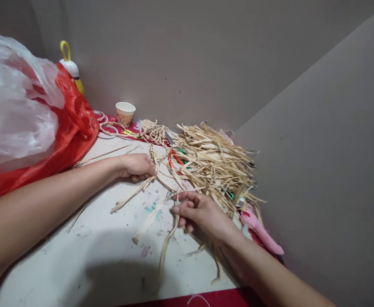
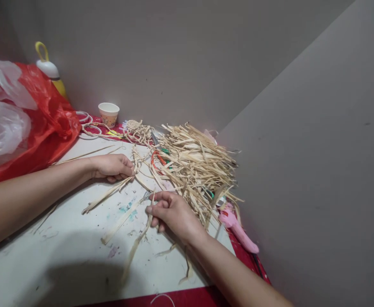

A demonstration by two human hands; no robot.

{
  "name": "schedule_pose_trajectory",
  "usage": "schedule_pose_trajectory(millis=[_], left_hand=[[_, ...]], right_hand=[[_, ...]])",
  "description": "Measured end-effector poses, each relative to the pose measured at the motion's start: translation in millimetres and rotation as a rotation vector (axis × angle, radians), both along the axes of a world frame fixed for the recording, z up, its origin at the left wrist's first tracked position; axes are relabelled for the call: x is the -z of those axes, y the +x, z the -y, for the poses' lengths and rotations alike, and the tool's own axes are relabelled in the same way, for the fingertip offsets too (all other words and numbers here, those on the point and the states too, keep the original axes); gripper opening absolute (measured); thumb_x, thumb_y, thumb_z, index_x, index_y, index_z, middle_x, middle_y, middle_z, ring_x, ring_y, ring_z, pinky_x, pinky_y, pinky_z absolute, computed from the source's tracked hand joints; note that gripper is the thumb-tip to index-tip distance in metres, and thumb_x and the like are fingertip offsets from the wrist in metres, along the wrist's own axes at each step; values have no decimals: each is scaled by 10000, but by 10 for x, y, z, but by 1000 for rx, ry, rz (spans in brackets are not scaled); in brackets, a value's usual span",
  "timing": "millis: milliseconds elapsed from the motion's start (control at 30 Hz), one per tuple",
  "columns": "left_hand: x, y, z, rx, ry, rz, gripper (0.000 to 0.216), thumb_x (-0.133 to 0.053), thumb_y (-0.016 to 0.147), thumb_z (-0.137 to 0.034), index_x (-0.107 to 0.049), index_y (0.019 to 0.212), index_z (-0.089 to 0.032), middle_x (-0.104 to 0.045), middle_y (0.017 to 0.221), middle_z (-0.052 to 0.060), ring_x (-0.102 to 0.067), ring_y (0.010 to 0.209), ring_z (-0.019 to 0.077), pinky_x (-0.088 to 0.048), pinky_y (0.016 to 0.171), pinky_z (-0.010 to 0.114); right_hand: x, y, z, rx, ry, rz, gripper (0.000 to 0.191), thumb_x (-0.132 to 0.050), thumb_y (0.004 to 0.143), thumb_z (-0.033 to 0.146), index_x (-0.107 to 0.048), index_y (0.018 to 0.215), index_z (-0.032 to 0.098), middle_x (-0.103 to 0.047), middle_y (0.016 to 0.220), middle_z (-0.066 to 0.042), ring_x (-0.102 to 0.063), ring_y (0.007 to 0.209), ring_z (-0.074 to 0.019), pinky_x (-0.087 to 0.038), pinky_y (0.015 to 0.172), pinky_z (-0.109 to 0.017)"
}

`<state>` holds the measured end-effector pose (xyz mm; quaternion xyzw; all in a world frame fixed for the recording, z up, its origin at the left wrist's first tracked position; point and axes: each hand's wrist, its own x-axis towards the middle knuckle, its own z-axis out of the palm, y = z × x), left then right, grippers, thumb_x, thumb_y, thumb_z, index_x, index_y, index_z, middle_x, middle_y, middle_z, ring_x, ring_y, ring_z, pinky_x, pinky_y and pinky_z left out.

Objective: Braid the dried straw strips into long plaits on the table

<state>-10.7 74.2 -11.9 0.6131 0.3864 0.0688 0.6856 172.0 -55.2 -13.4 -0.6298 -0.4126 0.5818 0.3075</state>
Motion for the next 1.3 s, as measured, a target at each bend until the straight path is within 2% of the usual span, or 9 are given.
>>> schedule_pose_trajectory(millis=[200,467,633,700,767,867,1033,1167,1300], left_hand=[[8,-5,1,-8,2,-3,237,-664,664,-217,-484,526,-146,-331,404,-77,-242,322,24,-148,316,168],[13,-9,0,-5,2,7,223,-642,673,-187,-476,531,-148,-321,404,-79,-231,325,24,-143,315,167],[21,-9,-8,1,-1,18,268,-654,661,-191,-443,501,-152,-327,412,-74,-244,329,24,-151,317,167],[24,-8,-14,4,-4,22,254,-641,666,-179,-448,503,-151,-331,416,-71,-252,327,26,-150,317,169],[24,-9,-20,8,-11,27,227,-617,680,-169,-462,515,-149,-329,421,-72,-250,324,26,-144,316,169],[19,-13,-32,16,-30,35,196,-581,700,-157,-482,531,-144,-336,425,-70,-245,323,24,-146,315,166],[15,-22,-55,25,-57,41,158,-544,725,-146,-544,569,-121,-465,441,-27,-274,307,27,-179,305,167],[24,-24,-65,26,-72,69,199,-514,742,-122,-545,546,-108,-546,466,13,-349,304,38,-266,312,171],[43,-21,-74,21,-71,82,173,-529,732,-120,-576,567,-96,-560,460,18,-412,314,52,-312,320,164]], right_hand=[[40,-206,-103,1,28,-66,394,-812,551,333,-576,794,130,-576,464,29,-534,374,-91,-385,321,-152],[104,-265,-90,-7,65,-86,284,-722,684,388,-606,699,129,-555,509,25,-431,357,-47,-353,356,-170],[27,-226,-62,20,210,-150,205,-665,767,345,-618,737,148,-601,696,-8,-549,619,-85,-456,572,-185],[-28,-232,-73,58,172,-237,196,-626,796,335,-614,761,143,-636,810,-49,-603,746,-127,-495,687,-236],[-73,-248,-100,109,106,-326,172,-588,814,306,-584,753,146,-648,848,-73,-634,758,-154,-516,731,-293],[-99,-272,-158,129,62,-347,118,-526,830,245,-531,747,161,-653,770,-67,-639,637,-148,-534,655,-305],[-57,-300,-243,24,58,-265,123,-464,846,228,-491,741,170,-612,615,-32,-582,463,-127,-465,439,-229],[-45,-331,-262,-3,51,-272,162,-468,860,282,-486,738,176,-619,610,-25,-580,454,-119,-445,410,-208],[-53,-370,-273,14,11,-183,192,-396,882,239,-452,709,174,-609,590,-28,-563,426,-115,-419,382,-204]])
